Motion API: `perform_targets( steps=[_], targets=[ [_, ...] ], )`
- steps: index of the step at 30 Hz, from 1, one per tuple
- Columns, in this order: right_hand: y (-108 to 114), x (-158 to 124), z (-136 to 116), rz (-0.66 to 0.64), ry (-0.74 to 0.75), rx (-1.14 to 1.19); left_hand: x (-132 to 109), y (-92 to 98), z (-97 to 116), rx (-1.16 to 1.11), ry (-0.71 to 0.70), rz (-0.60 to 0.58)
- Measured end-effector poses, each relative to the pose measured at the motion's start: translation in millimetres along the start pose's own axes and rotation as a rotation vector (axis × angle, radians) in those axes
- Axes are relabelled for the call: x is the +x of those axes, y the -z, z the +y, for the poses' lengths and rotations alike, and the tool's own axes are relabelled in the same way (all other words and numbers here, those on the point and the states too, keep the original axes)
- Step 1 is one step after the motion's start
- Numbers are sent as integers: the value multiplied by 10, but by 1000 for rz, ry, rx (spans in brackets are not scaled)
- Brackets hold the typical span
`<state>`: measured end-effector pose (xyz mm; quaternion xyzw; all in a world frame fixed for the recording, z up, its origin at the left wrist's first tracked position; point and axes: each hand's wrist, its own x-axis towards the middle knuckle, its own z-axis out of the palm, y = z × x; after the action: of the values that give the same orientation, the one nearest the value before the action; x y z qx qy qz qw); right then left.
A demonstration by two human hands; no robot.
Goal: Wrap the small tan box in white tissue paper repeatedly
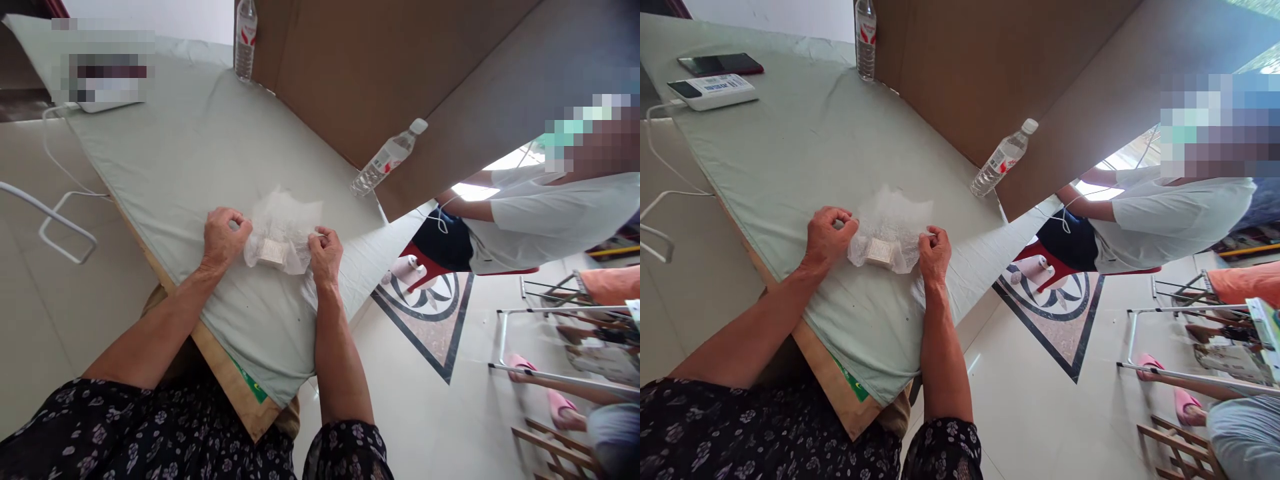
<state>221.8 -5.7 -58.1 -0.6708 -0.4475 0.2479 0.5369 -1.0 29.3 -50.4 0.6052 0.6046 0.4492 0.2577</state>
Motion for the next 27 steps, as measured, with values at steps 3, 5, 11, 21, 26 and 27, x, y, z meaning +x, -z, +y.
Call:
perform_targets(
  steps=[3,5,11,21,26,27],
  targets=[
    [38,59,71,21,-10,-132,51,33,-46,93,51,47],
    [71,72,85,36,-2,-246,61,29,-67,140,72,42],
    [247,-137,-226,93,182,-285,63,21,-69,180,31,64],
    [121,-244,-425,-417,190,-367,-74,228,283,167,-461,-241],
    [232,-322,-438,-423,292,-188,-18,242,360,235,-440,-472],
    [292,-374,-461,-472,313,-154,-3,265,349,234,-391,-505]
  ],
)
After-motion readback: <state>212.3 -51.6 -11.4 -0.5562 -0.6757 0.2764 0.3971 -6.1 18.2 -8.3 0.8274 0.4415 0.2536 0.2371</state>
